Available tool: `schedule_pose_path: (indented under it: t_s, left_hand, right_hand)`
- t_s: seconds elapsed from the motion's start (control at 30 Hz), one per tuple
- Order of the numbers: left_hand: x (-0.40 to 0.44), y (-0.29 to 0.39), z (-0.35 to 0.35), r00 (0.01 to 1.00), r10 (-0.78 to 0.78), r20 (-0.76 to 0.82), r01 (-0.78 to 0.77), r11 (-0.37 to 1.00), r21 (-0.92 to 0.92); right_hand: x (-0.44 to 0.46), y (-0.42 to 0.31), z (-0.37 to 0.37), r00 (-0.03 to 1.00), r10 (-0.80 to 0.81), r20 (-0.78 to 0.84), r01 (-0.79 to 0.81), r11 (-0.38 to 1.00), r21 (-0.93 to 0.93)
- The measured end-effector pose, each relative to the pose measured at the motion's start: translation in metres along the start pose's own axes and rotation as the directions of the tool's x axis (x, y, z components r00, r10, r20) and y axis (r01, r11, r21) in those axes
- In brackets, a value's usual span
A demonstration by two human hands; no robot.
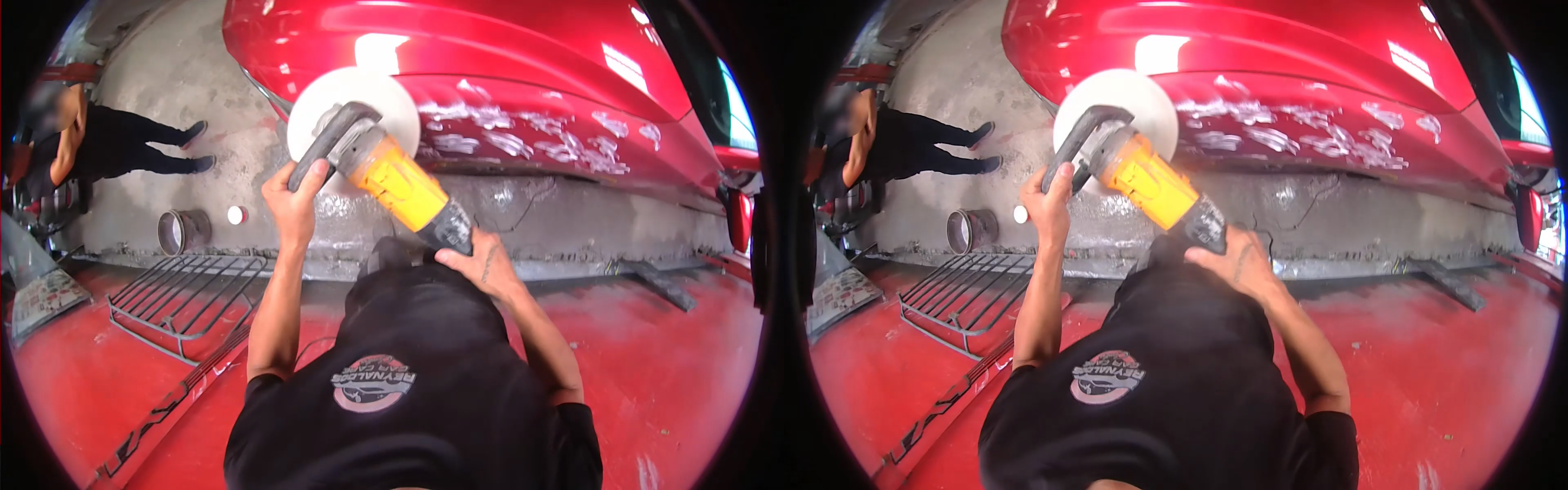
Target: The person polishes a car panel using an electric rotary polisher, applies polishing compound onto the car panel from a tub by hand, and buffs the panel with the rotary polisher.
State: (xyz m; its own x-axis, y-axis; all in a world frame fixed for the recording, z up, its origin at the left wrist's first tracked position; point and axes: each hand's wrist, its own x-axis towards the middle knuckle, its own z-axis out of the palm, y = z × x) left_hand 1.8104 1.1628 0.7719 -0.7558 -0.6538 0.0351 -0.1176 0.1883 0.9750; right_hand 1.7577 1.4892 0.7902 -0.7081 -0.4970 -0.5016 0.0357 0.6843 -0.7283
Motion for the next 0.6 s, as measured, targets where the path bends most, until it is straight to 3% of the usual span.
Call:
schedule_pose_path:
  t_s: [0.1,0.2,0.23,0.27,0.37,0.43,0.5,0.6]
  left_hand:
    - [-0.017,0.024,0.032,0.996,0.05,0.068,-0.051,0.999,0.013]
    - [-0.035,0.052,0.08,0.978,0.16,0.133,-0.148,0.984,-0.097]
    - [-0.038,0.044,0.088,0.966,0.134,0.221,-0.135,0.991,-0.01]
    - [-0.042,0.059,0.099,0.957,0.142,0.254,-0.135,0.99,-0.043]
    - [-0.044,0.056,0.127,0.917,0.265,0.3,-0.248,0.964,-0.093]
    - [-0.044,0.058,0.123,0.924,0.255,0.287,-0.232,0.966,-0.111]
    - [-0.041,0.051,0.11,0.936,0.224,0.273,-0.194,0.972,-0.131]
    - [-0.033,0.028,0.068,0.975,0.187,0.116,-0.17,0.975,-0.141]
  right_hand:
    - [-0.02,0.032,-0.014,0.997,0.061,-0.039,-0.062,0.998,-0.016]
    - [-0.05,0.074,-0.024,0.988,-0.029,-0.15,0.038,0.998,0.059]
    - [-0.062,0.075,-0.029,0.986,0.028,-0.164,-0.007,0.992,0.128]
    - [-0.076,0.078,-0.032,0.982,0.09,-0.166,-0.056,0.978,0.199]
    - [-0.102,0.097,-0.036,0.971,0.15,-0.185,-0.121,0.98,0.159]
    - [-0.106,0.087,-0.04,0.937,0.312,-0.155,-0.28,0.94,0.196]
    - [-0.095,0.067,-0.039,0.954,0.267,-0.136,-0.241,0.953,0.181]
    - [-0.062,0.039,-0.02,0.98,0.158,-0.121,-0.14,0.98,0.143]
